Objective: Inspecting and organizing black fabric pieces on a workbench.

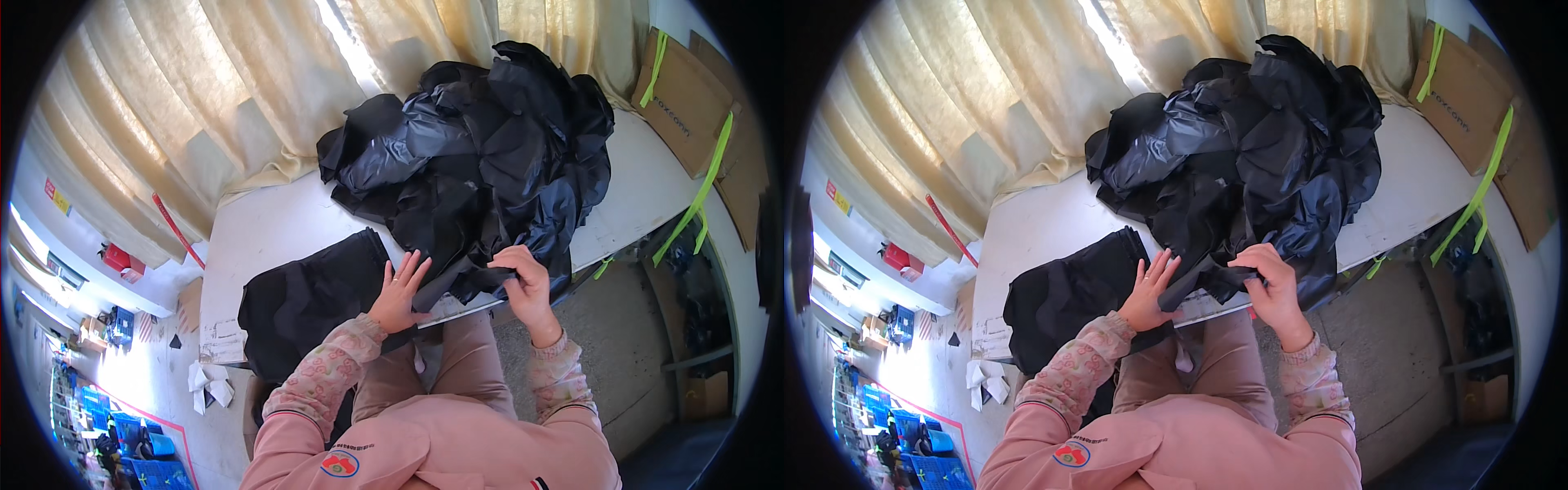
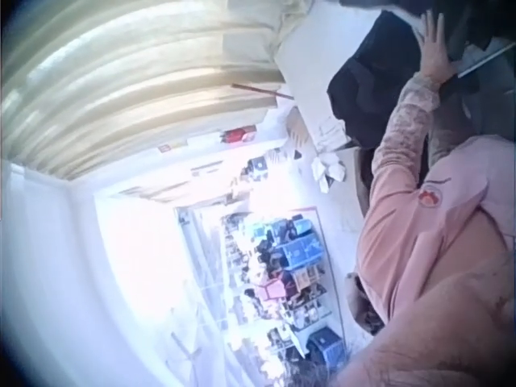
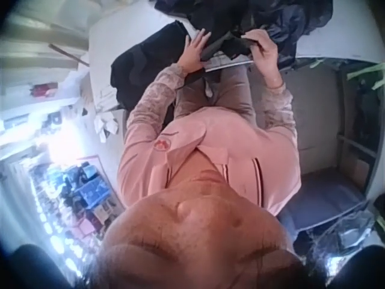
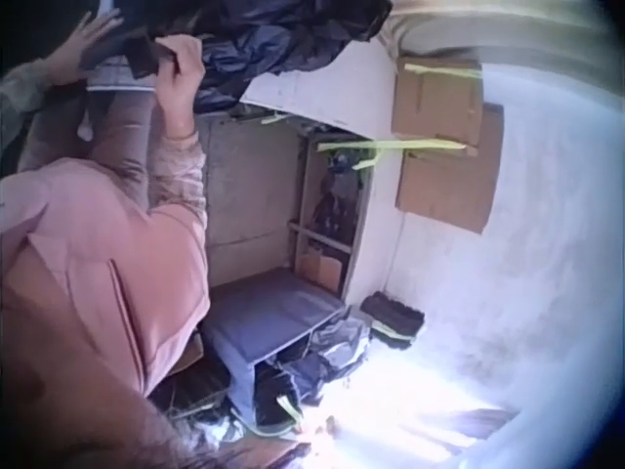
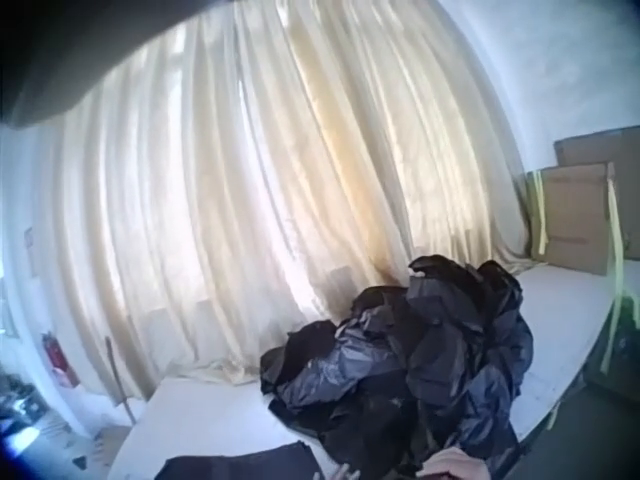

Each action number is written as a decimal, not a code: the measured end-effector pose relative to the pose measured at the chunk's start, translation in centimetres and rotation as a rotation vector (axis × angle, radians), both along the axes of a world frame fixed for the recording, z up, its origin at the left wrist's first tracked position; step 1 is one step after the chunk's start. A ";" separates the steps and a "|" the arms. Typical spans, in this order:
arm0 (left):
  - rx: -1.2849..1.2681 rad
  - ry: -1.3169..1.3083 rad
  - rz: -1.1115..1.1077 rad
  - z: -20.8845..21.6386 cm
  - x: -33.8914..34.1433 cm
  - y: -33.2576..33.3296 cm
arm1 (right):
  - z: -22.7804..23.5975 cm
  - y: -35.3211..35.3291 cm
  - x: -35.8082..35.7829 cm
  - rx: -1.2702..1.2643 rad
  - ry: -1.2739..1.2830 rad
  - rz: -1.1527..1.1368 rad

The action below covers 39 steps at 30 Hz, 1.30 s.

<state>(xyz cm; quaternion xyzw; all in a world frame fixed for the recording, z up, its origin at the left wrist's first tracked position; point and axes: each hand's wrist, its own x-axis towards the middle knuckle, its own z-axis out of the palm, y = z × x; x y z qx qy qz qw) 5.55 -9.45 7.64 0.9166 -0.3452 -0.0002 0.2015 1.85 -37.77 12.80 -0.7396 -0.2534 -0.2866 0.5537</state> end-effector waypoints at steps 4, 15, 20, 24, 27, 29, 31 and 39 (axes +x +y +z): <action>-0.244 0.079 -0.194 -0.2 1.2 -2.6 | 1.7 -2.4 -0.6 0.252 0.085 0.230; -0.508 0.594 -0.096 -1.1 0.7 -1.1 | -1.2 -9.8 -1.5 0.869 0.085 0.218; -0.516 0.658 0.114 -2.4 0.1 -0.6 | -5.0 -13.5 -1.5 1.135 0.100 0.475; -0.932 0.781 0.213 0.3 0.8 0.3 | -5.4 -15.8 -2.2 0.050 0.771 -0.406; -1.130 0.910 0.224 3.0 1.2 0.4 | -4.9 -11.9 -3.0 -0.481 0.332 -0.786; -1.145 0.933 0.190 4.2 1.0 -0.2 | -4.3 -7.1 -3.4 -0.211 0.284 -0.347; -1.178 0.987 0.126 4.8 0.4 -1.1 | -4.7 -1.4 -4.2 -0.510 0.285 -0.184; -1.120 0.724 -0.173 4.0 -4.5 -2.6 | -5.4 5.3 -1.3 -0.124 0.185 -0.172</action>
